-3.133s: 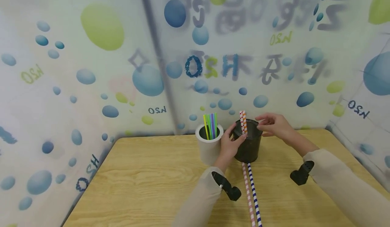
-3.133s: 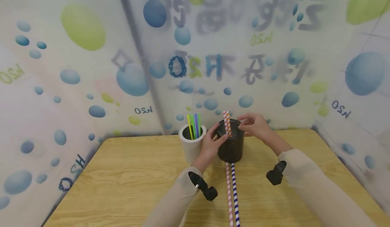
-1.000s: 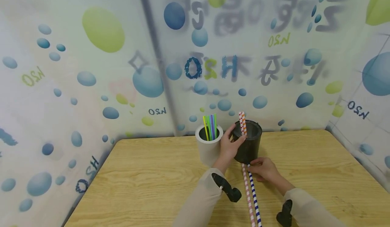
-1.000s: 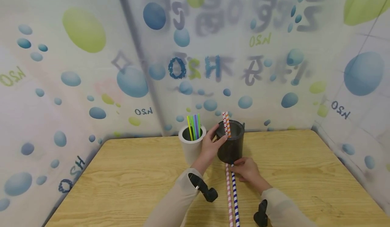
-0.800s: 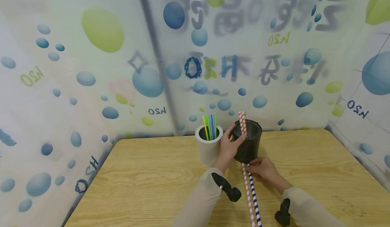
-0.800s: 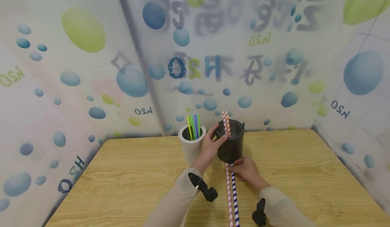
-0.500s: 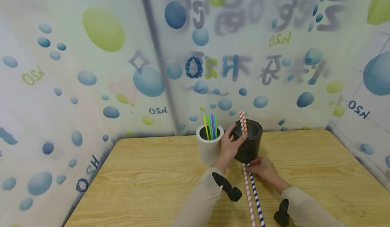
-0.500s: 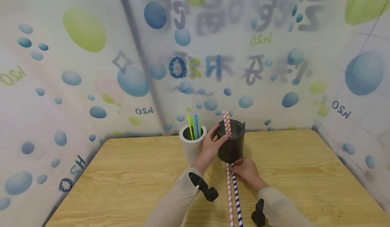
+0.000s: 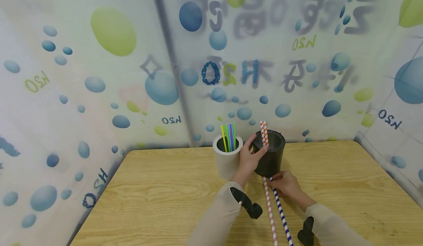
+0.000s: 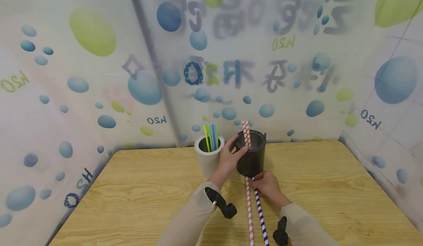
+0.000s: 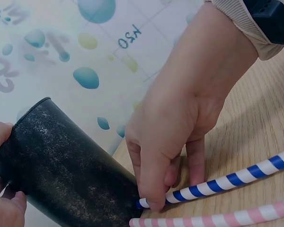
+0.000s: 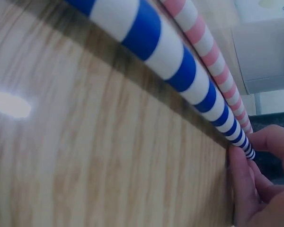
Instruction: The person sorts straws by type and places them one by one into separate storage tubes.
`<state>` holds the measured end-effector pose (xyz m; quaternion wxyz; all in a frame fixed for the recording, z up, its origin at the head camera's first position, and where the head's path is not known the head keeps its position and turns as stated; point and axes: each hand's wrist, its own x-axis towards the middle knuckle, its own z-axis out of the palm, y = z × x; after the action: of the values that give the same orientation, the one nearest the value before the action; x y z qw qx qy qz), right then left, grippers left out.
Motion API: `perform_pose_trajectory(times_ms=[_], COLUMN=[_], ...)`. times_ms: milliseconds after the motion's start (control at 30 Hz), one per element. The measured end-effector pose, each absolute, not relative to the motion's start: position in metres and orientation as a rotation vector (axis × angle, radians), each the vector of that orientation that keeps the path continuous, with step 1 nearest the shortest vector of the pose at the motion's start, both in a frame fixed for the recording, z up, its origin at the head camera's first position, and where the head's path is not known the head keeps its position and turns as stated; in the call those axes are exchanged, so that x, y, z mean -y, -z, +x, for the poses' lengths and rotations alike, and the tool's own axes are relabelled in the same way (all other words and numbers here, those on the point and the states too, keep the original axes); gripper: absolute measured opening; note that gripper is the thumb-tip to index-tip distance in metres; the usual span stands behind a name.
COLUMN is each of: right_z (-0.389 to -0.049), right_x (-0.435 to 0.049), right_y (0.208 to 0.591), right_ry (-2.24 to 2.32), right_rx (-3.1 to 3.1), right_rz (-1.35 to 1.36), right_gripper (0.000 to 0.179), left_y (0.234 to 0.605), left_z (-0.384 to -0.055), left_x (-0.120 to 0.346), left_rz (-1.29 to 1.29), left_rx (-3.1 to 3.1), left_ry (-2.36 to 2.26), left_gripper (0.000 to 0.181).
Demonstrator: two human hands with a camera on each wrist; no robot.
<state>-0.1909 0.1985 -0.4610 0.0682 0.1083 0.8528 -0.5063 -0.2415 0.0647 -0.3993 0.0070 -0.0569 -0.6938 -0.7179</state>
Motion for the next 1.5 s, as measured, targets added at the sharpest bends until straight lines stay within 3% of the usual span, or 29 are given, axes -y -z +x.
perform_pose_trajectory(times_ms=[700, 1100, 1500], right_z=[-0.191, -0.196, -0.203], right_x=[-0.225, -0.245, -0.255], right_y=[0.460, 0.461, 0.420], right_ry=[1.803, 2.021, 2.063], right_rx=[-2.242, -1.913, -2.051], right_rz=[0.260, 0.204, 0.155], right_gripper=[0.043, 0.059, 0.055], left_y=[0.403, 0.402, 0.403], left_z=[-0.243, -0.242, -0.243], left_x=[-0.067, -0.069, -0.066], left_rz=[-0.163, -0.147, -0.202], left_rx=[2.168, 2.164, 2.123], left_ry=[2.226, 2.223, 2.239], left_gripper=[0.054, 0.055, 0.056])
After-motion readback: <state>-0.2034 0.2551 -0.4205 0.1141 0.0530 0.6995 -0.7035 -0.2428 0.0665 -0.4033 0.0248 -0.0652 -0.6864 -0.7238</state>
